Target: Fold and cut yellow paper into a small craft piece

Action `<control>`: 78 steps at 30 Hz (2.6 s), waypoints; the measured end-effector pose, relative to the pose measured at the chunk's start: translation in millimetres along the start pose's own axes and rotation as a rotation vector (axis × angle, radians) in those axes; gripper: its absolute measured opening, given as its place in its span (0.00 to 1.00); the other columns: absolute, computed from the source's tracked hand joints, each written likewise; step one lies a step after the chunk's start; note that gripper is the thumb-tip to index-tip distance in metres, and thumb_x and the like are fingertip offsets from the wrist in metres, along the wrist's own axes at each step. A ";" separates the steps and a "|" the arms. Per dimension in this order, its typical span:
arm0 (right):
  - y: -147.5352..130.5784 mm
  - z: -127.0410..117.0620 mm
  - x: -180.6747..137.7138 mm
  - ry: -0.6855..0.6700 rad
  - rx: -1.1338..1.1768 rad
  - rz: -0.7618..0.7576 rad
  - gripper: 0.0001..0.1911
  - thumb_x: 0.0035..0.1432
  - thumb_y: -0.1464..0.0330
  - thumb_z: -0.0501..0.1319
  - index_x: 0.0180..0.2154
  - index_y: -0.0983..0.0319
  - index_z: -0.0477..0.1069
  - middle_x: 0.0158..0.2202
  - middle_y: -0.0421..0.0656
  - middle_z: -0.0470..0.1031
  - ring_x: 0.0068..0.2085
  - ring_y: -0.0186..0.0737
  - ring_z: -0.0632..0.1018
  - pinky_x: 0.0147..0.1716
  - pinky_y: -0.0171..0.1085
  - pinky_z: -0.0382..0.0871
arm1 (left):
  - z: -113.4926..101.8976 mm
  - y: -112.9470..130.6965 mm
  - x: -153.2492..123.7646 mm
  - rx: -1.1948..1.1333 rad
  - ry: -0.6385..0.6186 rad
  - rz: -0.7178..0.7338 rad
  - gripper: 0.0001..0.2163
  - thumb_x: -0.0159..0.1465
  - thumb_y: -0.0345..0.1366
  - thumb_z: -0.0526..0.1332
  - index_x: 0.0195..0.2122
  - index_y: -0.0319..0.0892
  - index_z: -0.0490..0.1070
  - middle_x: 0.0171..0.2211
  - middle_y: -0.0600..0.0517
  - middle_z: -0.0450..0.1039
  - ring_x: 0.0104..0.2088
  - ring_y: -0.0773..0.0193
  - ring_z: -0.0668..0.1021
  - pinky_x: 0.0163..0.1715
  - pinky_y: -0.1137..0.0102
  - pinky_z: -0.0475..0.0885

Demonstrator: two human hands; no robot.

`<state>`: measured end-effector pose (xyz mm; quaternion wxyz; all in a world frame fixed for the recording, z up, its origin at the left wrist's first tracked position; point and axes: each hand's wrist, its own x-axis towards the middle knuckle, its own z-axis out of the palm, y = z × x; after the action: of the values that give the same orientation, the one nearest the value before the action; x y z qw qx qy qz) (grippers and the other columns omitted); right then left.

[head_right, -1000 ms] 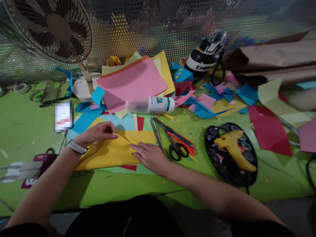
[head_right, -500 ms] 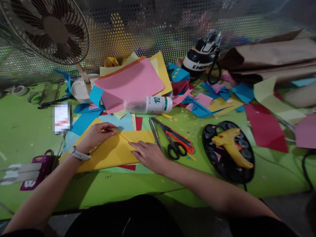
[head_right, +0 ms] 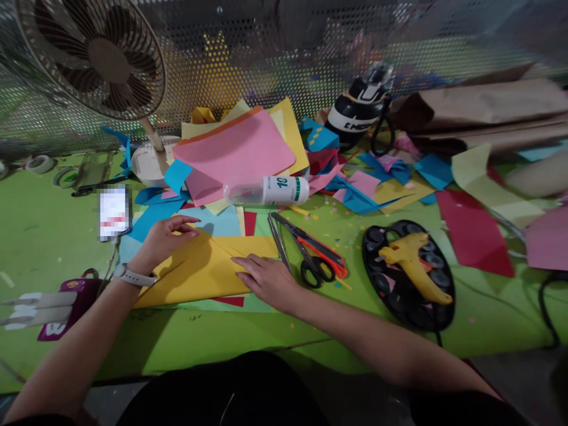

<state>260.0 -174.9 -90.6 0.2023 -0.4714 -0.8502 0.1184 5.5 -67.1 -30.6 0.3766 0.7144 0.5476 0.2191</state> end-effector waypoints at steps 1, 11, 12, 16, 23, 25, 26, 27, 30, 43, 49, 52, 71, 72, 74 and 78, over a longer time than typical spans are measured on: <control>0.4 0.4 -0.2 0.003 0.001 -0.001 0.18 0.68 0.64 0.51 0.55 0.61 0.69 0.39 0.46 0.78 0.33 0.38 0.79 0.32 0.35 0.70 | -2.9 3.8 -7.6 0.070 0.013 0.019 0.15 0.61 0.36 0.62 0.49 0.43 0.74 0.36 0.49 0.81 0.39 0.58 0.81 0.39 0.66 0.75; -2.8 -2.2 3.3 0.013 0.121 0.084 0.19 0.68 0.64 0.52 0.56 0.61 0.67 0.40 0.46 0.79 0.37 0.39 0.80 0.36 0.35 0.72 | 56.1 2.6 -104.2 0.771 -0.131 0.622 0.30 0.67 0.55 0.51 0.66 0.44 0.56 0.65 0.44 0.60 0.64 0.52 0.64 0.63 0.54 0.57; -3.0 -3.5 3.7 0.012 0.136 0.101 0.19 0.68 0.63 0.53 0.56 0.61 0.67 0.40 0.46 0.79 0.37 0.39 0.80 0.35 0.35 0.72 | 60.0 -1.4 -105.5 0.797 -0.121 0.620 0.31 0.67 0.55 0.51 0.66 0.44 0.54 0.66 0.44 0.58 0.65 0.53 0.63 0.64 0.54 0.55; -1.8 -12.9 2.1 0.026 0.170 0.169 0.19 0.67 0.61 0.53 0.55 0.61 0.68 0.38 0.45 0.80 0.32 0.38 0.80 0.31 0.36 0.73 | 63.0 -7.9 -103.8 0.828 -0.081 0.618 0.34 0.66 0.57 0.51 0.68 0.44 0.50 0.68 0.44 0.53 0.67 0.53 0.59 0.66 0.55 0.49; -27.6 -26.4 -16.2 0.148 -0.104 -0.215 0.19 0.66 0.65 0.55 0.56 0.66 0.69 0.45 0.51 0.79 0.46 0.45 0.78 0.46 0.44 0.74 | 62.3 -5.3 -101.2 0.809 -0.059 0.620 0.34 0.65 0.57 0.52 0.68 0.43 0.51 0.67 0.42 0.53 0.67 0.51 0.58 0.66 0.54 0.48; -36.9 -22.3 -20.2 0.060 -0.095 -0.352 0.24 0.66 0.60 0.55 0.57 0.69 0.67 0.54 0.55 0.74 0.56 0.47 0.73 0.54 0.46 0.70 | 63.6 -6.3 -99.8 0.814 -0.043 0.614 0.34 0.65 0.56 0.52 0.67 0.42 0.52 0.67 0.42 0.54 0.67 0.50 0.59 0.65 0.53 0.49; -39.6 -19.4 -21.3 0.026 -0.097 -0.370 0.28 0.66 0.57 0.55 0.58 0.72 0.66 0.57 0.57 0.71 0.60 0.49 0.69 0.57 0.47 0.68 | 64.3 -7.0 -99.1 0.823 -0.033 0.610 0.34 0.66 0.56 0.52 0.67 0.42 0.52 0.67 0.42 0.54 0.67 0.50 0.59 0.65 0.53 0.49; -40.9 -16.3 -22.0 0.003 -0.105 -0.365 0.33 0.65 0.53 0.54 0.58 0.74 0.64 0.60 0.59 0.67 0.63 0.52 0.65 0.59 0.50 0.65 | 64.9 -7.7 -98.3 0.834 -0.024 0.608 0.34 0.66 0.55 0.52 0.68 0.42 0.51 0.67 0.42 0.54 0.67 0.50 0.59 0.65 0.54 0.49; -38.6 -9.1 -22.2 -0.020 -0.129 -0.328 0.39 0.63 0.49 0.53 0.60 0.76 0.62 0.62 0.62 0.62 0.66 0.55 0.59 0.62 0.55 0.59 | 65.4 -9.0 -96.4 0.859 -0.003 0.608 0.35 0.66 0.55 0.52 0.68 0.40 0.49 0.67 0.41 0.54 0.67 0.50 0.58 0.65 0.54 0.49; -24.6 -25.0 -10.8 0.076 -0.126 -0.116 0.31 0.66 0.57 0.54 0.63 0.69 0.58 0.63 0.58 0.63 0.65 0.52 0.62 0.59 0.52 0.63 | 62.7 -3.8 -100.7 0.830 -0.005 0.607 0.37 0.65 0.55 0.54 0.70 0.45 0.44 0.67 0.43 0.54 0.67 0.50 0.57 0.66 0.55 0.48; -14.8 -19.7 -11.3 0.132 -0.106 0.110 0.27 0.66 0.56 0.53 0.58 0.68 0.65 0.45 0.54 0.77 0.45 0.51 0.76 0.44 0.51 0.71 | 63.0 -0.7 -103.7 0.823 -0.019 0.624 0.36 0.65 0.56 0.53 0.69 0.42 0.47 0.68 0.42 0.52 0.68 0.51 0.56 0.66 0.55 0.49; -7.8 -16.7 -9.9 0.134 -0.018 0.060 0.23 0.67 0.58 0.53 0.56 0.65 0.67 0.42 0.50 0.77 0.42 0.48 0.76 0.42 0.49 0.71 | 57.0 2.2 -102.5 0.795 -0.008 0.651 0.36 0.65 0.54 0.54 0.69 0.41 0.47 0.67 0.42 0.53 0.68 0.51 0.55 0.66 0.55 0.48; 35.1 -97.7 -2.2 -0.454 0.656 -0.350 0.42 0.55 0.54 0.66 0.66 0.54 0.53 0.68 0.49 0.53 0.68 0.49 0.54 0.65 0.53 0.49 | -4.2 -7.0 -105.2 -0.245 0.019 0.727 0.11 0.70 0.39 0.54 0.45 0.44 0.75 0.46 0.43 0.78 0.48 0.57 0.78 0.54 0.52 0.70; 35.3 -89.5 -1.0 -0.447 0.597 -0.307 0.34 0.60 0.57 0.63 0.65 0.52 0.57 0.69 0.47 0.53 0.69 0.48 0.51 0.65 0.54 0.46 | -5.4 -9.1 -106.6 -0.240 -0.003 0.721 0.12 0.70 0.40 0.54 0.45 0.44 0.76 0.46 0.43 0.78 0.49 0.56 0.78 0.55 0.51 0.69; 33.1 -71.9 0.8 -0.469 0.544 -0.257 0.22 0.64 0.60 0.58 0.59 0.49 0.66 0.65 0.44 0.60 0.69 0.46 0.53 0.66 0.56 0.43 | -6.9 -13.1 -111.8 -0.241 -0.069 0.663 0.11 0.69 0.39 0.56 0.43 0.44 0.77 0.46 0.43 0.78 0.49 0.55 0.78 0.53 0.53 0.71; 22.0 -56.2 1.8 -0.484 0.701 -0.122 0.16 0.65 0.60 0.57 0.51 0.53 0.75 0.51 0.42 0.78 0.56 0.42 0.75 0.63 0.50 0.57 | -5.4 -24.4 -128.8 -0.215 -0.051 0.359 0.06 0.65 0.34 0.61 0.39 0.42 0.77 0.37 0.47 0.81 0.37 0.61 0.81 0.36 0.69 0.77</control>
<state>301.4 -161.1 -48.8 0.1515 -0.2814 -0.8078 0.4953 -52.7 -184.7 -33.4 0.4194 0.7614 0.3753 0.3217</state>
